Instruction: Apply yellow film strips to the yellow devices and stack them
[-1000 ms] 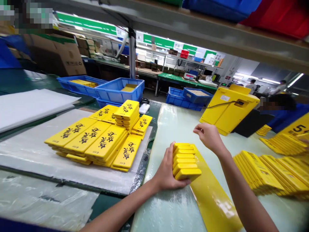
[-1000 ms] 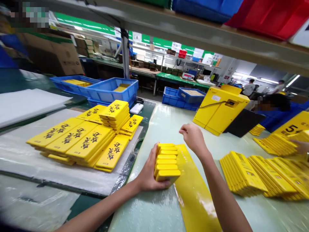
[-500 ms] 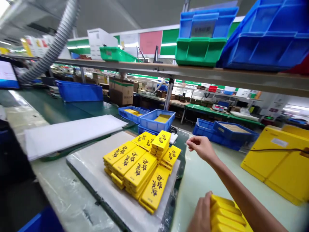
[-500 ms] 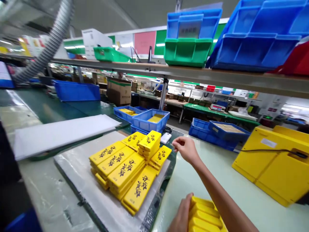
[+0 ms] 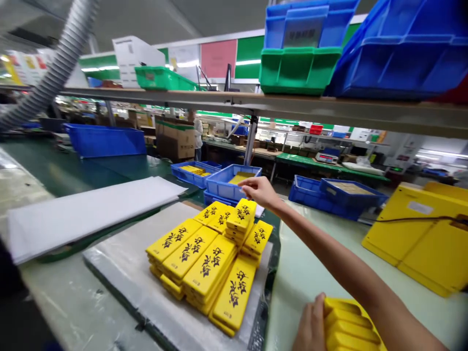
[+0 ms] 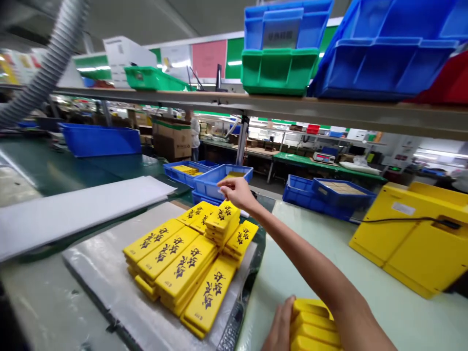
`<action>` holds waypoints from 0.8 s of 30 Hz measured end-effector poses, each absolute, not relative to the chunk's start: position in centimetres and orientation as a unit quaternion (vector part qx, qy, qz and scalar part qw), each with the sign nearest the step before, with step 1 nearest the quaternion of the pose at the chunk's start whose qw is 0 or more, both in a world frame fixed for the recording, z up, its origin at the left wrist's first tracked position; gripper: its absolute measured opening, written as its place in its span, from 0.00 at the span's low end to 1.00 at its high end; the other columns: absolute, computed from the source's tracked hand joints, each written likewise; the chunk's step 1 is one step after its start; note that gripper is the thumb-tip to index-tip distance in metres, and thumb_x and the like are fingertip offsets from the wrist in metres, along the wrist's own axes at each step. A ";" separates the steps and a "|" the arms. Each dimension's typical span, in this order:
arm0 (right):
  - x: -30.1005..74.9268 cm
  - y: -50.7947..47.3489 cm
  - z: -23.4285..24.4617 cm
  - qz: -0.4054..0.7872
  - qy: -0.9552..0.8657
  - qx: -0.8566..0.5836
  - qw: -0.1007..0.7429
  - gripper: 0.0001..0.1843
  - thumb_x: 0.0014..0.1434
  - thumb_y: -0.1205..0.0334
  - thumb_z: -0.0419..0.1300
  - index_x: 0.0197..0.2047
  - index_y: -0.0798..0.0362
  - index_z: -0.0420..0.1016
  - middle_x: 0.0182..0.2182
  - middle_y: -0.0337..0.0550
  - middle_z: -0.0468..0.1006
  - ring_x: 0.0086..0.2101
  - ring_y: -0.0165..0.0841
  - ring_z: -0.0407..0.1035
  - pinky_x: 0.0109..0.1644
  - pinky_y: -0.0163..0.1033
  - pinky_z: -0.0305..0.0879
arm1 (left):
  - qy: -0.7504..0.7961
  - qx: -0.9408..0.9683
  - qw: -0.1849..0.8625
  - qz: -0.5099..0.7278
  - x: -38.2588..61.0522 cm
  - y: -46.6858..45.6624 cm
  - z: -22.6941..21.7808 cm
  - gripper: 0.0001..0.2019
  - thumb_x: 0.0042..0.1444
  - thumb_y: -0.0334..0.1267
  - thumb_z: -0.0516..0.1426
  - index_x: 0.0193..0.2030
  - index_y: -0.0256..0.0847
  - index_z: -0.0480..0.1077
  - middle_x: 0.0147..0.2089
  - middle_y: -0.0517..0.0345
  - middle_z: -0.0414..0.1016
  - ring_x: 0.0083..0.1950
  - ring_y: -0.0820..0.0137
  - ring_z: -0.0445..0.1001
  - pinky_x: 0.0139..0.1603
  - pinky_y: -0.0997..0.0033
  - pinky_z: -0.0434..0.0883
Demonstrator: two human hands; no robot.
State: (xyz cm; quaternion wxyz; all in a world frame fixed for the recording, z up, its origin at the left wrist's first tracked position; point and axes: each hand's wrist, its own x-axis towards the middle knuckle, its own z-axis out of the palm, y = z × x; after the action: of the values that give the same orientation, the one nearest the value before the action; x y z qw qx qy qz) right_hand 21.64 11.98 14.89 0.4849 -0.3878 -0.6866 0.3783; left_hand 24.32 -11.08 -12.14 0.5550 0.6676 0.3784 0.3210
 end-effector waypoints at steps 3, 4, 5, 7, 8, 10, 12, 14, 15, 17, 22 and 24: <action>27.2 9.5 15.2 0.459 -0.633 -0.388 0.489 0.05 0.53 0.63 0.68 0.31 0.55 0.79 0.23 0.37 0.74 0.24 0.28 0.67 0.30 0.34 0.67 | 0.374 0.685 0.558 0.282 23.9 -11.1 -11.7 0.50 0.59 0.52 0.62 0.84 0.40 0.46 0.85 0.42 0.45 0.85 0.42 0.43 0.85 0.44 0.48; 29.6 8.7 15.0 0.480 -0.608 -0.394 0.495 0.06 0.53 0.63 0.68 0.29 0.54 0.76 0.23 0.37 0.72 0.25 0.27 0.66 0.31 0.34 0.67 | 0.354 0.703 0.554 0.272 23.5 -11.0 -11.4 0.57 0.55 0.53 0.66 0.84 0.38 0.43 0.85 0.38 0.41 0.86 0.40 0.39 0.85 0.41 0.44; 32.1 7.8 14.6 0.492 -0.585 -0.406 0.501 0.08 0.52 0.63 0.68 0.28 0.53 0.72 0.22 0.36 0.70 0.25 0.28 0.65 0.31 0.34 0.67 | 0.327 0.724 0.545 0.267 23.0 -10.9 -11.1 0.65 0.49 0.55 0.70 0.84 0.35 0.38 0.85 0.34 0.37 0.85 0.36 0.35 0.84 0.37 0.42; 37.0 5.4 12.9 0.501 -0.547 -0.440 0.505 0.12 0.52 0.63 0.66 0.25 0.51 0.66 0.21 0.36 0.67 0.24 0.28 0.63 0.29 0.34 0.66 | 0.280 0.758 0.518 0.281 22.1 -10.7 -10.5 0.80 0.35 0.54 0.77 0.84 0.34 0.31 0.84 0.27 0.33 0.85 0.31 0.33 0.83 0.31 0.39; 39.2 3.8 11.6 0.508 -0.525 -0.458 0.506 0.13 0.51 0.62 0.66 0.24 0.50 0.64 0.21 0.37 0.66 0.23 0.28 0.62 0.28 0.34 0.64 | 0.262 0.768 0.503 0.298 21.7 -10.7 -10.2 0.83 0.31 0.54 0.78 0.84 0.35 0.28 0.84 0.26 0.33 0.84 0.29 0.33 0.82 0.28 0.39; 42.9 -0.3 8.6 0.524 -0.478 -0.489 0.508 0.12 0.49 0.63 0.65 0.24 0.50 0.64 0.21 0.36 0.65 0.22 0.27 0.59 0.25 0.32 0.59 | 0.241 0.773 0.478 0.340 21.3 -10.7 -9.9 0.81 0.34 0.53 0.77 0.83 0.41 0.25 0.83 0.27 0.37 0.84 0.30 0.38 0.81 0.25 0.41; 45.4 -5.2 5.6 0.540 -0.427 -0.513 0.513 0.09 0.46 0.64 0.65 0.25 0.51 0.66 0.21 0.35 0.63 0.21 0.25 0.55 0.23 0.30 0.51 | 0.241 0.771 0.459 0.371 21.3 -10.7 -9.8 0.74 0.41 0.54 0.74 0.82 0.44 0.27 0.82 0.28 0.43 0.83 0.30 0.46 0.79 0.21 0.46; 46.6 -10.3 3.1 0.553 -0.380 -0.526 0.523 0.07 0.44 0.65 0.65 0.28 0.53 0.71 0.21 0.34 0.64 0.21 0.23 0.52 0.23 0.30 0.46 | 0.260 0.766 0.440 0.391 21.5 -10.6 -9.5 0.65 0.46 0.57 0.71 0.81 0.45 0.36 0.79 0.31 0.52 0.80 0.31 0.55 0.77 0.20 0.52; 46.7 -12.6 2.2 0.559 -0.360 -0.528 0.528 0.06 0.44 0.65 0.64 0.29 0.53 0.72 0.22 0.34 0.64 0.21 0.23 0.52 0.24 0.30 0.45 | 0.273 0.761 0.430 0.401 21.6 -10.5 -9.3 0.62 0.46 0.59 0.71 0.80 0.45 0.40 0.78 0.32 0.55 0.79 0.31 0.57 0.77 0.22 0.54; 46.6 -16.7 0.6 0.575 -0.326 -0.523 0.538 0.05 0.47 0.62 0.62 0.26 0.52 0.69 0.22 0.34 0.61 0.21 0.23 0.49 0.24 0.30 0.42 | 0.298 0.751 0.419 0.414 21.9 -10.3 -8.6 0.58 0.48 0.60 0.70 0.79 0.47 0.46 0.75 0.39 0.61 0.77 0.34 0.61 0.79 0.28 0.57; 45.7 -23.8 -1.8 0.630 -0.270 -0.481 0.546 0.21 0.49 0.53 0.63 0.21 0.48 0.52 0.20 0.29 0.45 0.20 0.23 0.34 0.22 0.33 0.29 | 0.371 0.697 0.464 0.402 23.2 -9.5 -4.6 0.46 0.50 0.60 0.69 0.73 0.56 0.56 0.67 0.59 0.75 0.69 0.44 0.73 0.73 0.42 0.70; 45.7 -26.0 -2.6 0.643 -0.240 -0.452 0.570 0.20 0.48 0.54 0.63 0.22 0.48 0.52 0.20 0.30 0.45 0.20 0.23 0.33 0.21 0.32 0.29 | 0.414 0.626 0.541 0.380 24.2 -8.9 -2.5 0.40 0.49 0.61 0.70 0.65 0.52 0.64 0.51 0.62 0.84 0.59 0.45 0.81 0.60 0.45 0.80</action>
State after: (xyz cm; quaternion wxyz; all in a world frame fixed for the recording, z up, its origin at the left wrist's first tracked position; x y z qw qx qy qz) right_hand 45.75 -25.97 -2.59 0.5697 -0.4522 -0.2399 0.6429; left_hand 24.16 -8.89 -2.49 0.5410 0.6261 0.4138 0.3795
